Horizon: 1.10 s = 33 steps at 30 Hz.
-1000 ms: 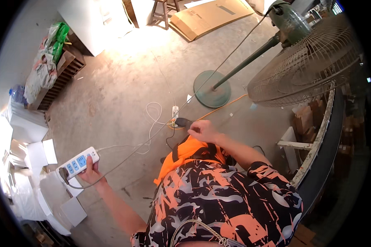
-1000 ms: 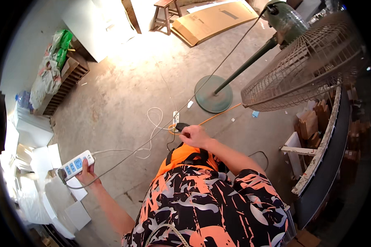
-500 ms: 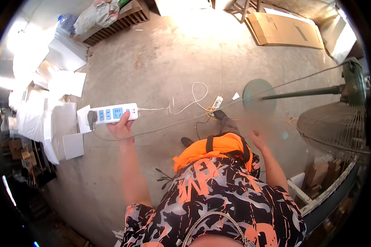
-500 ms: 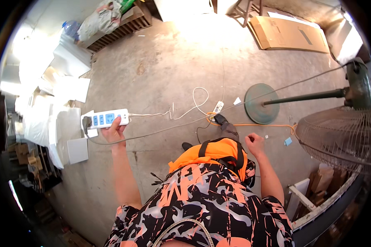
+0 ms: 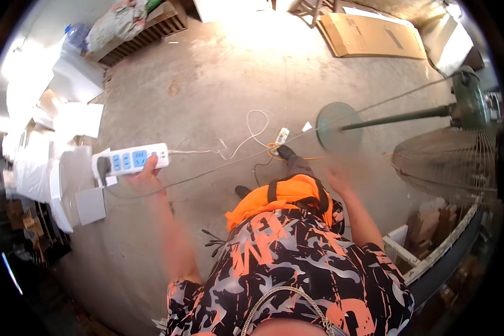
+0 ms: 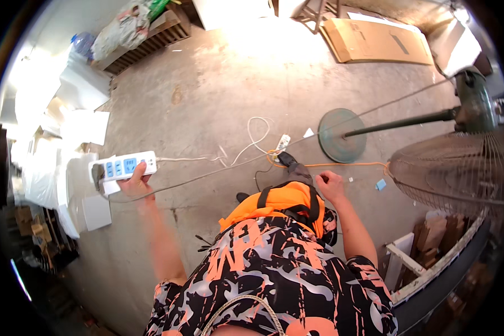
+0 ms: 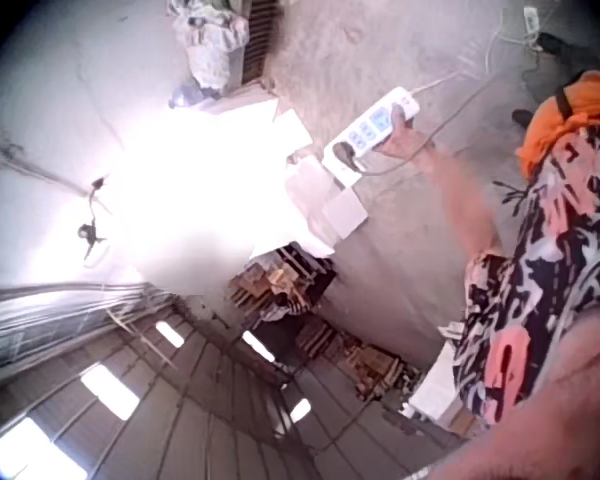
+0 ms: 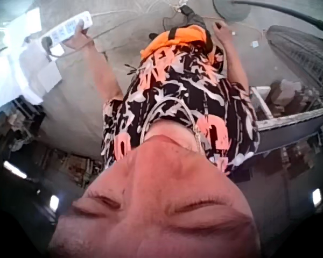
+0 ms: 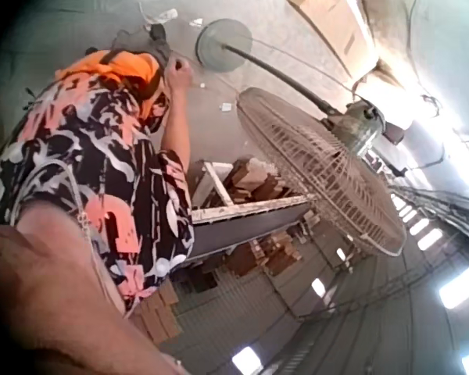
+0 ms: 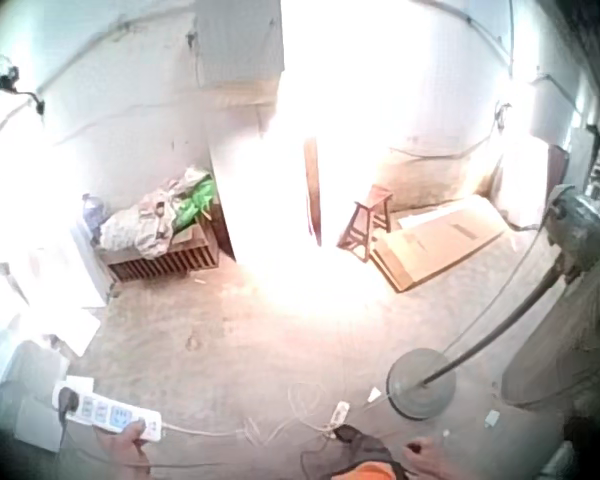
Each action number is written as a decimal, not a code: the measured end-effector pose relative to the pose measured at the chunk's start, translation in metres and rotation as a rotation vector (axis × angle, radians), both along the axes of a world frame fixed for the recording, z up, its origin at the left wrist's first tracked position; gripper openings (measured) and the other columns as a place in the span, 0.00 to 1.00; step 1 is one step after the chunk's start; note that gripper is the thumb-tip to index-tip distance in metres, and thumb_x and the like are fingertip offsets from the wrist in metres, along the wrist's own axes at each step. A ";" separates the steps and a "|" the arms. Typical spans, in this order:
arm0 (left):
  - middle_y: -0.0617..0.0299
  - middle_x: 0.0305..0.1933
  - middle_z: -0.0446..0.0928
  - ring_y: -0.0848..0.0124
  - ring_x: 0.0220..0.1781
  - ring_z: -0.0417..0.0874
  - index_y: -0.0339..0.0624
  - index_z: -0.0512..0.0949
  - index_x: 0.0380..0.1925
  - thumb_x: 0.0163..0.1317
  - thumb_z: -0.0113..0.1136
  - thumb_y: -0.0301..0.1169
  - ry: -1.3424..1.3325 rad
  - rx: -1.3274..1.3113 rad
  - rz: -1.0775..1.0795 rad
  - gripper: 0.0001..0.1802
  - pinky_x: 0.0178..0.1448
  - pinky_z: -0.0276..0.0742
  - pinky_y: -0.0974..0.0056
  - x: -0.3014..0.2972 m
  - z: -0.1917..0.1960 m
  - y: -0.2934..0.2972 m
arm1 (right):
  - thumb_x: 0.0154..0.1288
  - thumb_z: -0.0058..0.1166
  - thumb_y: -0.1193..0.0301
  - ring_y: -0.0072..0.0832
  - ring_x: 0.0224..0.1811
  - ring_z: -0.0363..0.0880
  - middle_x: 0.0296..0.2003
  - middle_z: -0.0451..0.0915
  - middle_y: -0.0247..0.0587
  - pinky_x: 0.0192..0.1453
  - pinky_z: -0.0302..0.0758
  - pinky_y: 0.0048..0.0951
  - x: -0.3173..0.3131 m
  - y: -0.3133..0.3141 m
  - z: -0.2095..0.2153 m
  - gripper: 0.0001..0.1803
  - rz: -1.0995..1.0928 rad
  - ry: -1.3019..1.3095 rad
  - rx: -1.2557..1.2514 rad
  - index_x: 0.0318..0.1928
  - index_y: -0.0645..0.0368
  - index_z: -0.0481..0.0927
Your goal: The person plugs a power strip into another power strip on the floor, manages the cable, and then plugs a second power strip into the first one.
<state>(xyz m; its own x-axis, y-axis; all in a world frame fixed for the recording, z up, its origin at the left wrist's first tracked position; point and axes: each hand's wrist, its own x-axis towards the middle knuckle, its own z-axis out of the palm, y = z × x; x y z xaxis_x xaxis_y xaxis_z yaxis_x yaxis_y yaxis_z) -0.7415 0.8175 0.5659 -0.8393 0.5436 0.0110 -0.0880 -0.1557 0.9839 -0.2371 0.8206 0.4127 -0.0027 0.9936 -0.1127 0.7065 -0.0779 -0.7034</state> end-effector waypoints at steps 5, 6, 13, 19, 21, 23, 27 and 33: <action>0.54 0.43 0.77 0.62 0.40 0.82 0.40 0.68 0.50 0.44 0.60 0.12 0.015 -0.003 -0.007 0.29 0.38 0.85 0.58 -0.022 -0.017 -0.011 | 0.52 0.54 0.62 0.40 0.28 0.81 0.24 0.80 0.46 0.36 0.76 0.36 0.006 -0.002 0.021 0.12 -0.064 -0.085 -0.105 0.28 0.59 0.81; 0.54 0.44 0.77 0.62 0.40 0.82 0.39 0.68 0.50 0.46 0.60 0.13 0.020 0.019 -0.016 0.28 0.37 0.85 0.59 -0.022 -0.014 -0.013 | 0.52 0.53 0.61 0.41 0.31 0.81 0.26 0.81 0.46 0.38 0.77 0.37 0.009 -0.002 0.022 0.13 -0.051 -0.105 -0.125 0.29 0.58 0.81; 0.52 0.44 0.76 0.62 0.37 0.83 0.38 0.66 0.53 0.47 0.60 0.14 0.032 -0.037 -0.079 0.30 0.33 0.86 0.62 -0.024 -0.010 -0.007 | 0.53 0.51 0.59 0.40 0.37 0.80 0.32 0.82 0.43 0.44 0.76 0.38 0.008 -0.017 0.016 0.15 -0.107 -0.099 -0.234 0.34 0.54 0.81; 0.51 0.45 0.76 0.63 0.39 0.82 0.37 0.65 0.54 0.50 0.61 0.16 -0.032 -0.051 -0.114 0.29 0.35 0.86 0.63 -0.017 -0.005 0.005 | 0.53 0.51 0.57 0.40 0.37 0.80 0.31 0.82 0.42 0.44 0.75 0.38 0.001 -0.019 0.016 0.15 -0.111 -0.138 -0.278 0.35 0.52 0.81; 0.51 0.45 0.76 0.63 0.39 0.82 0.37 0.65 0.54 0.50 0.61 0.16 -0.038 -0.038 -0.126 0.29 0.35 0.86 0.63 -0.017 -0.004 0.007 | 0.53 0.51 0.57 0.40 0.36 0.80 0.30 0.82 0.42 0.43 0.75 0.38 -0.002 -0.018 0.015 0.15 -0.120 -0.156 -0.255 0.34 0.52 0.81; 0.52 0.44 0.76 0.64 0.39 0.82 0.37 0.66 0.53 0.50 0.61 0.16 -0.055 -0.034 -0.141 0.29 0.35 0.85 0.64 -0.019 -0.005 0.007 | 0.54 0.50 0.56 0.40 0.38 0.80 0.32 0.82 0.41 0.44 0.75 0.39 -0.002 -0.014 0.017 0.16 -0.099 -0.173 -0.289 0.35 0.51 0.81; 0.53 0.44 0.76 0.63 0.38 0.82 0.40 0.65 0.54 0.49 0.61 0.16 -0.062 -0.034 -0.156 0.30 0.33 0.85 0.63 -0.015 -0.004 0.010 | 0.53 0.50 0.56 0.40 0.38 0.80 0.32 0.82 0.42 0.44 0.75 0.39 -0.002 -0.011 0.013 0.15 -0.103 -0.172 -0.267 0.35 0.51 0.81; 0.52 0.44 0.76 0.60 0.38 0.82 0.41 0.64 0.56 0.45 0.60 0.13 -0.091 -0.033 -0.143 0.34 0.34 0.85 0.60 -0.011 -0.004 0.012 | 0.53 0.50 0.57 0.40 0.39 0.80 0.33 0.82 0.42 0.45 0.75 0.39 0.001 -0.009 0.010 0.15 -0.130 -0.142 -0.254 0.35 0.52 0.81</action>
<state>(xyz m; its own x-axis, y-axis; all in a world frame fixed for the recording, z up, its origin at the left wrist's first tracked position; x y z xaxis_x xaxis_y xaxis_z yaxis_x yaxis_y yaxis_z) -0.7530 0.8296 0.5619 -0.7501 0.6563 -0.0812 -0.1954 -0.1026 0.9753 -0.2364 0.8119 0.4224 0.1556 0.9248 -0.3471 0.7687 -0.3341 -0.5454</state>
